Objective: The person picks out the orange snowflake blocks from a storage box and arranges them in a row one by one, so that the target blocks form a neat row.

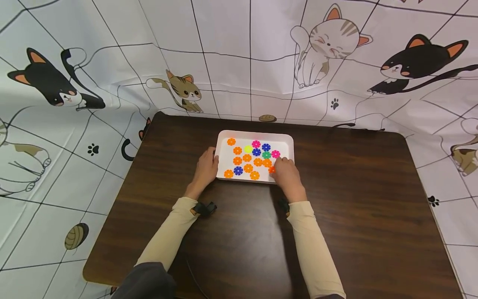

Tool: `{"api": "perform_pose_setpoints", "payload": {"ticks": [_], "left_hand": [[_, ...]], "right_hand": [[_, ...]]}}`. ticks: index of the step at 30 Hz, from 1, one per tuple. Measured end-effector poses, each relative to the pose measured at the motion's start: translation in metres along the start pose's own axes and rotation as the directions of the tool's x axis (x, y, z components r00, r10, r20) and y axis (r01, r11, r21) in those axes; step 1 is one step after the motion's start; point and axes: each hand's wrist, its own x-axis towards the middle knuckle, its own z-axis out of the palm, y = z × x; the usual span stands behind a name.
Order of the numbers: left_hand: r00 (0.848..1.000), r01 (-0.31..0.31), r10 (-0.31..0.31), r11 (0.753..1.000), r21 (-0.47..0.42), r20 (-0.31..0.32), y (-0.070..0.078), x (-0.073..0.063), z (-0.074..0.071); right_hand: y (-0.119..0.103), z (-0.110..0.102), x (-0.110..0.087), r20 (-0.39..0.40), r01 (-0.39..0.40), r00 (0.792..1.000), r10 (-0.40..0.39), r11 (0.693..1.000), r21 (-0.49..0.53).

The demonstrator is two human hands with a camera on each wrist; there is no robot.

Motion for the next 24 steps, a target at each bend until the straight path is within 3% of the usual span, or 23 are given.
{"api": "perform_pose_setpoints", "payload": {"ticks": [10, 15, 20, 24], "left_hand": [[1.0, 0.005, -0.005, 1.0, -0.001, -0.03, -0.015, -0.003, -0.011], [0.999, 0.019, -0.02, 1.0, -0.007, -0.04, -0.023, -0.003, -0.018], [0.998, 0.028, -0.028, 1.0, 0.004, -0.053, -0.029, -0.003, -0.023], [0.997, 0.031, -0.03, 0.999, 0.009, -0.065, -0.031, -0.002, -0.025]], "right_hand": [[-0.02, 0.003, 0.004, 0.09, 0.044, 0.995, -0.038, 0.996, -0.074], [-0.031, 0.003, 0.004, 0.144, 0.061, 0.988, -0.053, 0.997, -0.05], [-0.036, 0.001, 0.003, 0.146, 0.081, 0.986, -0.081, 0.997, 0.004], [-0.034, 0.0, 0.002, 0.105, 0.13, 0.986, -0.132, 0.991, 0.024]]}}
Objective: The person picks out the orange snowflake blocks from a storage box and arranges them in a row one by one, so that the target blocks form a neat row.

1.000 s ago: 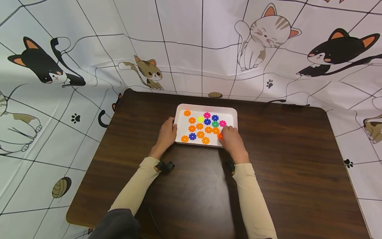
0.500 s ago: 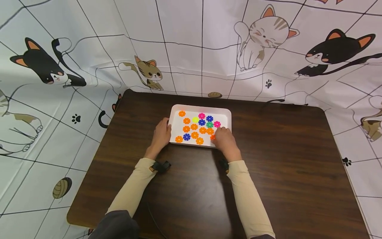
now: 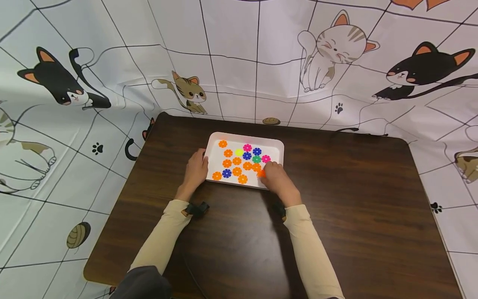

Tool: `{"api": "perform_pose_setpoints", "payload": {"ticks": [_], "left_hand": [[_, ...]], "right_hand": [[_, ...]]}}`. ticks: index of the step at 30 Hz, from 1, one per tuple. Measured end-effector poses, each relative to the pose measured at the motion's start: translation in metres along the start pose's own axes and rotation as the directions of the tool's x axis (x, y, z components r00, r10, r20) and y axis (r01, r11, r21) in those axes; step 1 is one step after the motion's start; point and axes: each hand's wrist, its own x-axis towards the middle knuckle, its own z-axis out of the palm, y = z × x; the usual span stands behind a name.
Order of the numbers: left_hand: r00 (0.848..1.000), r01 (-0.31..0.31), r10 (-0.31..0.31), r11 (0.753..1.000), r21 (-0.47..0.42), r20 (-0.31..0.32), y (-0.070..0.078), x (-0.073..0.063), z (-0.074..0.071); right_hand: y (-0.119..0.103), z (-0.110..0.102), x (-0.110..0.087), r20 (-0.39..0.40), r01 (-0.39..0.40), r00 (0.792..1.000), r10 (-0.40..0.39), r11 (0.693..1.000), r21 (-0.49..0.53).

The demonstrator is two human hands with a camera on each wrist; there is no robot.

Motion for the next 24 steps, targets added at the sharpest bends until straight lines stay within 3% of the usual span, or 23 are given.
{"api": "perform_pose_setpoints", "payload": {"ticks": [6, 12, 24], "left_hand": [[0.999, 0.035, -0.035, 0.999, -0.016, -0.023, -0.003, 0.003, 0.002], [0.995, 0.065, -0.069, 0.997, -0.05, -0.073, -0.009, 0.001, 0.005], [0.994, 0.091, -0.096, 0.993, -0.068, -0.06, -0.011, 0.001, 0.01]], "right_hand": [[0.002, -0.008, -0.007, -0.123, 0.049, 0.991, -0.053, 0.998, -0.037], [0.009, -0.024, -0.014, -0.202, 0.031, 0.979, -0.037, 0.999, -0.03], [0.055, -0.033, -0.017, -0.345, -0.064, 0.936, 0.068, 0.998, 0.025]]}}
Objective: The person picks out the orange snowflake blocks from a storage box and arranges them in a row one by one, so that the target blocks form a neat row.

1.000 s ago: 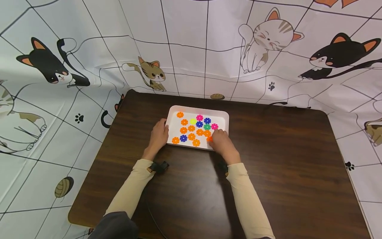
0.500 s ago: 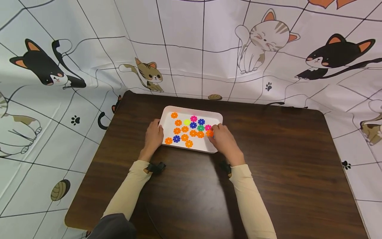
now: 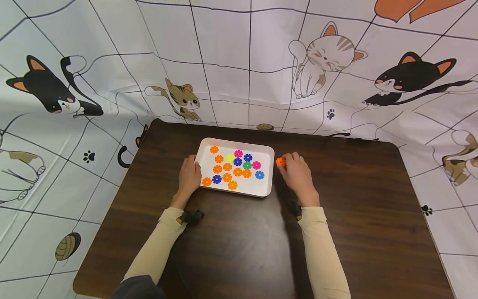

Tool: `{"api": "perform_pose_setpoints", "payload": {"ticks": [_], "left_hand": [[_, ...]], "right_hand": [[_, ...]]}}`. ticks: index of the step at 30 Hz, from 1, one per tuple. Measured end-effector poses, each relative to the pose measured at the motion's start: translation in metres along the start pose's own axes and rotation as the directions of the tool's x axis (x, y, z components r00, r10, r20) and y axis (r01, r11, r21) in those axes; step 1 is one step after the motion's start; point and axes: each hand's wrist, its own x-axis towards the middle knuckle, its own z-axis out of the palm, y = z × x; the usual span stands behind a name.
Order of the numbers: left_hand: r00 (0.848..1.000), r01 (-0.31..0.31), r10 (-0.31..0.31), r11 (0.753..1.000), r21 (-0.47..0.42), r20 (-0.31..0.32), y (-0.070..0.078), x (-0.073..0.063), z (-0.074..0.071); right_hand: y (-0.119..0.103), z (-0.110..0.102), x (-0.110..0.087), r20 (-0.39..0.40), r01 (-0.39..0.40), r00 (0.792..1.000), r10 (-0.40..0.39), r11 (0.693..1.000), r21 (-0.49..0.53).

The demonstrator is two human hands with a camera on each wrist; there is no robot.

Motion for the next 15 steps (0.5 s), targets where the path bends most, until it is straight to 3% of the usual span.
{"api": "perform_pose_setpoints", "payload": {"ticks": [6, 15], "left_hand": [[1.0, 0.021, -0.02, 0.999, -0.042, 0.013, -0.002, 0.0, 0.003], [1.0, 0.006, -0.009, 0.995, -0.104, -0.029, -0.004, 0.0, 0.006]], "right_hand": [[0.022, 0.005, 0.006, -0.048, -0.034, 0.998, 0.033, 0.999, -0.004], [0.042, 0.02, 0.018, -0.004, -0.115, 0.993, 0.115, 0.993, -0.018]]}}
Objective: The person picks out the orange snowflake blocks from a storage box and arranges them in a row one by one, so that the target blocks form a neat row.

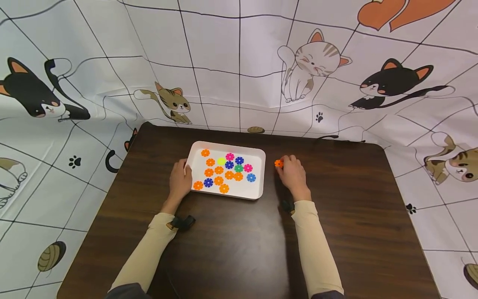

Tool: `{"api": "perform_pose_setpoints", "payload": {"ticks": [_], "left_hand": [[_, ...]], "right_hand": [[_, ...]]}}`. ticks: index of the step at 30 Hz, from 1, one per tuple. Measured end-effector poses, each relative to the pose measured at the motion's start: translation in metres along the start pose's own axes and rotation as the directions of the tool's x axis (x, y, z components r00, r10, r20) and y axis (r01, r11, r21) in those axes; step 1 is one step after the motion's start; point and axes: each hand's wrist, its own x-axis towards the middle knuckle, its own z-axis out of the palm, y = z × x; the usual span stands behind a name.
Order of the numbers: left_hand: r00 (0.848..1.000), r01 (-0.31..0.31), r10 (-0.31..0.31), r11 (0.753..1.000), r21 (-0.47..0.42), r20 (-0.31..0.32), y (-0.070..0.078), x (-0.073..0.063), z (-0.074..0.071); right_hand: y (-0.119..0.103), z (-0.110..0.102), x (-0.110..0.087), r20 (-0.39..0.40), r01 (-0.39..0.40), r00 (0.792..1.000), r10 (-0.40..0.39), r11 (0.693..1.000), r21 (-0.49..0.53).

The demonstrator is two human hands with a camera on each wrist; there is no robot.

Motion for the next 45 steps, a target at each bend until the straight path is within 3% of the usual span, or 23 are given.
{"api": "perform_pose_setpoints", "payload": {"ticks": [5, 16, 22, 26, 36, 45], "left_hand": [[1.0, -0.005, 0.005, 1.0, -0.009, 0.007, 0.001, 0.002, 0.002], [1.0, -0.011, 0.011, 0.998, -0.059, -0.013, 0.004, 0.002, 0.008], [1.0, -0.02, 0.019, 0.996, -0.083, -0.01, 0.005, 0.003, 0.007], [1.0, -0.025, 0.024, 0.997, -0.079, -0.011, 0.005, 0.004, 0.007], [1.0, -0.016, 0.016, 0.998, -0.069, 0.001, 0.004, 0.002, 0.0], [1.0, -0.002, 0.002, 0.997, -0.079, 0.009, 0.0, 0.0, -0.003]], "right_hand": [[0.004, 0.005, 0.0, -0.036, -0.024, 0.999, 0.023, 1.0, -0.017], [0.013, 0.011, -0.001, -0.028, -0.065, 0.997, 0.066, 0.998, 0.013], [0.015, 0.01, 0.0, -0.018, -0.063, 0.998, 0.064, 0.998, 0.029], [0.013, 0.008, -0.002, -0.056, -0.046, 0.997, 0.049, 0.997, 0.061], [-0.022, -0.011, -0.005, -0.173, 0.061, 0.984, -0.04, 0.992, 0.114], [-0.066, -0.017, -0.013, -0.146, 0.154, 0.98, -0.133, 0.977, 0.145]]}}
